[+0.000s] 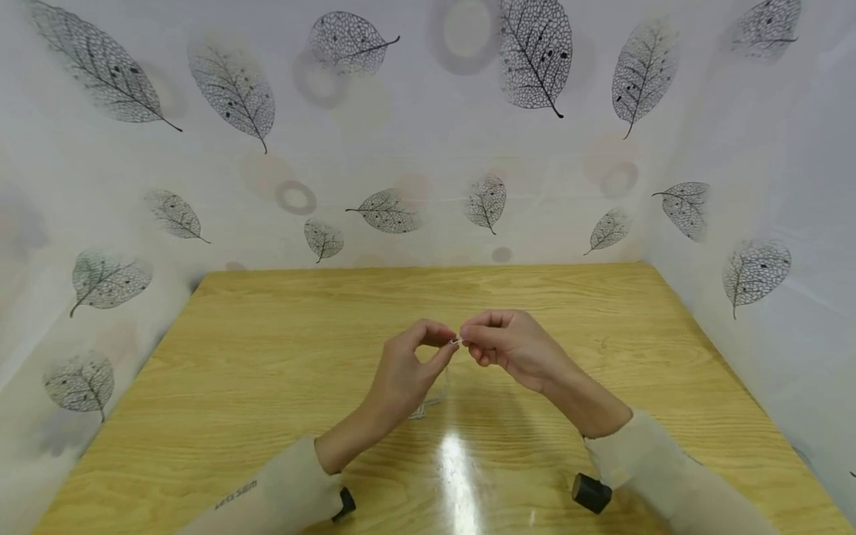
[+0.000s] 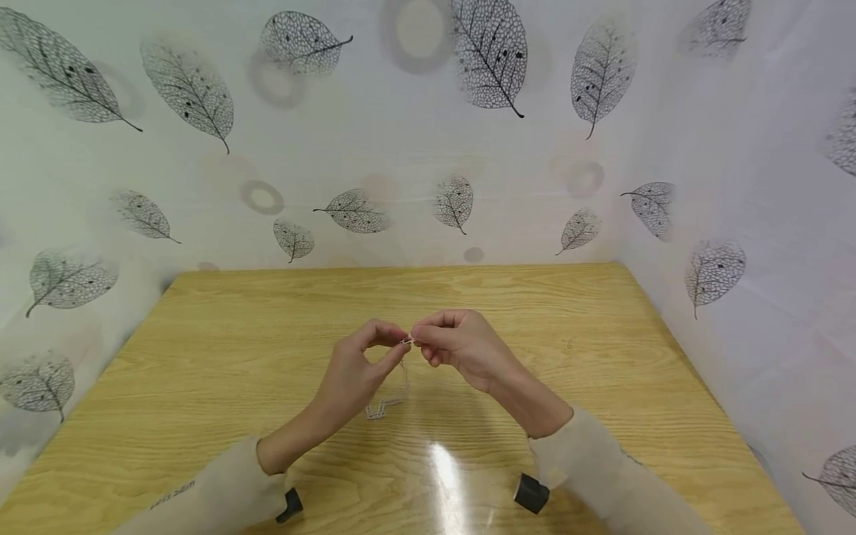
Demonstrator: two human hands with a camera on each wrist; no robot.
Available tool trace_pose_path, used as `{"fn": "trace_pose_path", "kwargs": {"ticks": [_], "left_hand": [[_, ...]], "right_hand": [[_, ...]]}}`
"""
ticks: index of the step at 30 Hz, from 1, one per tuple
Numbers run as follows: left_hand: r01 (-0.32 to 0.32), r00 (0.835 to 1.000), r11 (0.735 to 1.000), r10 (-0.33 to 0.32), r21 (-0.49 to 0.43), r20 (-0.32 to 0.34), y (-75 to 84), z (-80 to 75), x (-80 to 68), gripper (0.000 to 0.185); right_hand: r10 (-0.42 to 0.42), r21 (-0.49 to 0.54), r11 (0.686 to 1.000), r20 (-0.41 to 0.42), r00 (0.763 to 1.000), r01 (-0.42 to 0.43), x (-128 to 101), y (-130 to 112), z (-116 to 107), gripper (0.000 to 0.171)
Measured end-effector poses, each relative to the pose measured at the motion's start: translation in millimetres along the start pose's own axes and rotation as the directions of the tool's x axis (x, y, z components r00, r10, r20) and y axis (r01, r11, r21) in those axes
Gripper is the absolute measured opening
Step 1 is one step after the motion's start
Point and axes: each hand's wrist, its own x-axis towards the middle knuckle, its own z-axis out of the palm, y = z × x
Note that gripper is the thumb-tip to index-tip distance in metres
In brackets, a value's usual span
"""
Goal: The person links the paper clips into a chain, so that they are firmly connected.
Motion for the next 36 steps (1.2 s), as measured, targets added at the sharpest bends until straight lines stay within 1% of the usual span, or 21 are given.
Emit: {"fn": "trace_pose_path", "kwargs": {"ticks": [3, 6, 11, 15, 20, 25, 29, 36], "left_hand": [[-0.017, 1.000, 1.000, 0.017, -0.004, -0.012, -0.1, -0.9, 1.1, 0.010], [-0.016, 1.000, 1.000, 0.016, -0.006, -0.018, 0.4, -2.4, 2.4, 0.008], [0.014, 1.000, 1.000, -0.014, -0.007, -0.017, 3.0, -7.6, 6.5, 0.005], [0.039, 0.999, 0.999, -0.039, -0.023, 0.000, 8.0, -13.6, 10.8, 0.007], [0.090, 0.996, 0.993, -0.088, -0.076, 0.027, 15.1, -21.0, 15.7, 0.006], [0.130, 0.991, 0.984, -0.125, -0.121, 0.044, 18.0, -26.0, 18.4, 0.004], [0.145, 0.989, 0.982, -0.140, -0.123, 0.045, 19.7, -28.7, 17.9, 0.005], [0.141, 0.990, 0.985, -0.138, -0.099, 0.031, 24.1, -33.6, 18.2, 0.008]], "right_hand": [[-0.002, 0.007, 1.000, -0.003, 1.000, 0.002, 0.3, -0.9, 0.7, 0.016], [-0.006, 0.016, 1.000, 0.000, 1.000, 0.006, 0.5, -2.6, 2.4, 0.017], [-0.019, 0.017, 1.000, 0.003, 1.000, 0.018, 0.5, -7.0, 6.5, 0.016], [-0.047, 0.015, 0.999, 0.021, 0.999, 0.047, 0.2, -10.8, 10.3, 0.016], [-0.097, 0.017, 0.995, 0.053, 0.994, 0.096, 1.5, -13.5, 14.1, 0.017], [-0.130, 0.011, 0.991, 0.069, 0.989, 0.130, 4.6, -12.7, 16.2, 0.018], [-0.148, 0.015, 0.989, 0.084, 0.985, 0.147, 7.2, -11.0, 16.5, 0.018], [-0.164, 0.056, 0.986, 0.085, 0.983, 0.159, 11.3, -9.6, 18.9, 0.021]]}}
